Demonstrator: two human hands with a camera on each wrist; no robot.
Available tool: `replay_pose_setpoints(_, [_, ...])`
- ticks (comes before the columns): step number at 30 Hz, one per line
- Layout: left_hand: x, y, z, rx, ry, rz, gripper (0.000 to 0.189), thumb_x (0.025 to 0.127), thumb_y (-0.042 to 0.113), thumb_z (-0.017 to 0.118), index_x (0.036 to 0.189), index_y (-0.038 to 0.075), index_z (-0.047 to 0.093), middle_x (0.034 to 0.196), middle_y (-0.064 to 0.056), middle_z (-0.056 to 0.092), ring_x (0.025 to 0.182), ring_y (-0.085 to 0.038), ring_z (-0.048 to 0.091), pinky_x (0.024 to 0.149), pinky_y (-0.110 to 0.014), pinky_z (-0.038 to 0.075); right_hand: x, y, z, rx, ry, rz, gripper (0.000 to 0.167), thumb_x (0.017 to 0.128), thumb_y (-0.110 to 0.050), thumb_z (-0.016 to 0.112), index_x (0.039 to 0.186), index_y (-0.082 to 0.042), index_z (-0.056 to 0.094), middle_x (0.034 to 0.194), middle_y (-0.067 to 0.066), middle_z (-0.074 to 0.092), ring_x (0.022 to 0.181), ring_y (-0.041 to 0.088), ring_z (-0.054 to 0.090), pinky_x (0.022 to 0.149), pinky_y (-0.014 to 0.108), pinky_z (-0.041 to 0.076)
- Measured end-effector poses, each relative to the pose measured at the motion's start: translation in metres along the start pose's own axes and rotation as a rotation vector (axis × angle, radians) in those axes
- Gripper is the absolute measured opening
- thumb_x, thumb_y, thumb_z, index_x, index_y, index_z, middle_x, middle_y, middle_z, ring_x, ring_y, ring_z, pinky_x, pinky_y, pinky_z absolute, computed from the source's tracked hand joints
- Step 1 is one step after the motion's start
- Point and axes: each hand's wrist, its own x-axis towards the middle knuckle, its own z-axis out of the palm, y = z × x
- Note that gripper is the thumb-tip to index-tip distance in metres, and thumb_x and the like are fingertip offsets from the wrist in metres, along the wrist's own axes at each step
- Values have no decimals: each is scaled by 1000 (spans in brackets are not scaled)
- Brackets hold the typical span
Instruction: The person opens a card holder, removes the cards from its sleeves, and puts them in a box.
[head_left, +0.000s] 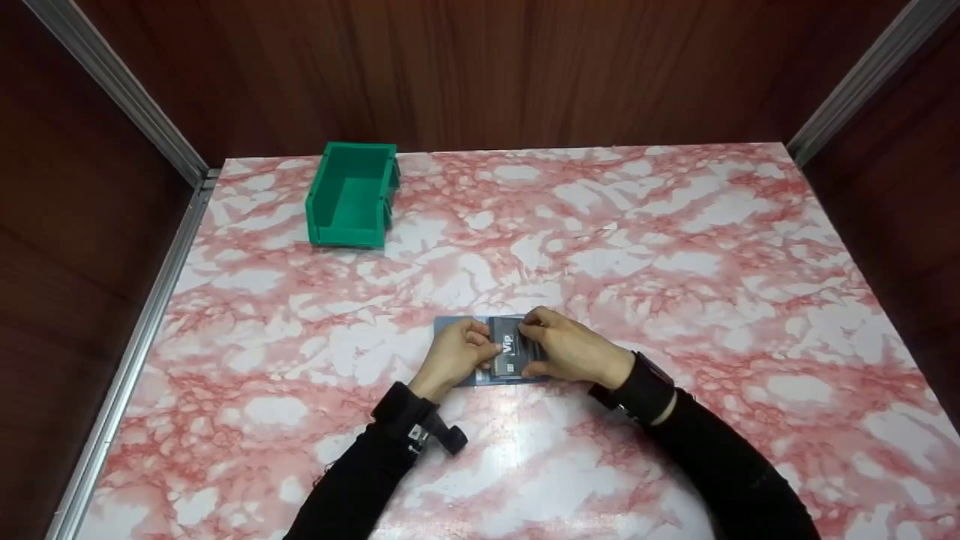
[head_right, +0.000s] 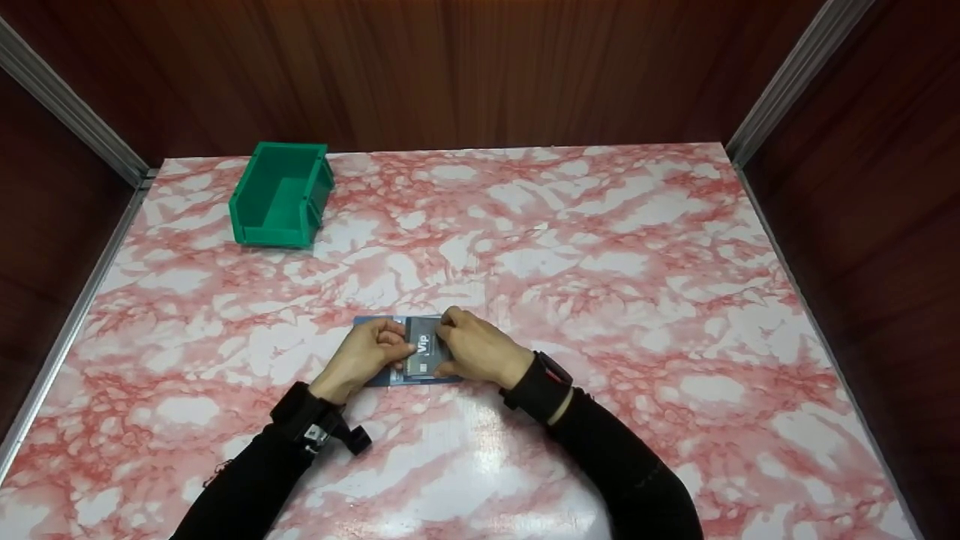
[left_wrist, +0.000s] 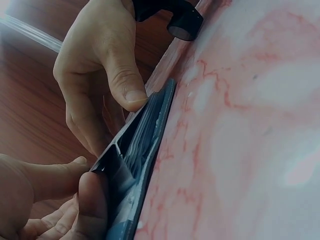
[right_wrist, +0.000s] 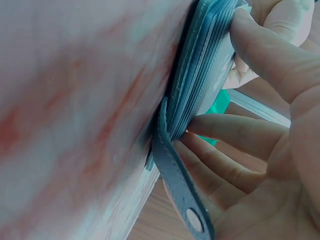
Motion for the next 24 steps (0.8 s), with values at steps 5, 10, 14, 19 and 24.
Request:
replay_pose_setpoints(5, [0,0,-1,2,2,-14,24,93,-6,76,111,-7,60,78,-1,62,60,-9,60,59,-20,56,0,0,1,-4,2,-3,64,87,-23,90,129,17,65,125,25,62,108,38,68,93,47,59])
replay_pose_setpoints(10, [1,1,-1,-13,-1,-15,22,93,-7,75,108,-4,59,78,-1,61,60,-9,59,58,-20,55,0,0,0,0,1,-1,63,87,-22,90,130,17,65,125,25,62,108,38,68,93,47,59])
replay_pose_setpoints(14, [1,0,-1,-36,-1,-6,20,92,-8,73,105,-4,58,77,-1,59,59,-8,59,57,-19,53,0,1,1,-4,-2,-4,63,87,-23,90,130,17,65,125,25,62,108,38,68,94,47,59])
replay_pose_setpoints(19, [1,-1,-2,-50,0,-6,20,92,-8,72,105,-4,58,79,-1,58,61,-9,58,58,-19,52,0,1,0,-7,-7,-4,64,86,-23,90,130,17,65,125,24,62,109,38,68,95,47,59])
replay_pose_setpoints(24, [1,-2,-4,-65,-9,-20,19,92,-6,70,105,-1,57,81,-1,58,66,-10,58,61,-19,52,0,1,0,-3,-9,-7,64,86,-22,90,130,17,65,125,25,62,110,38,68,97,48,59])
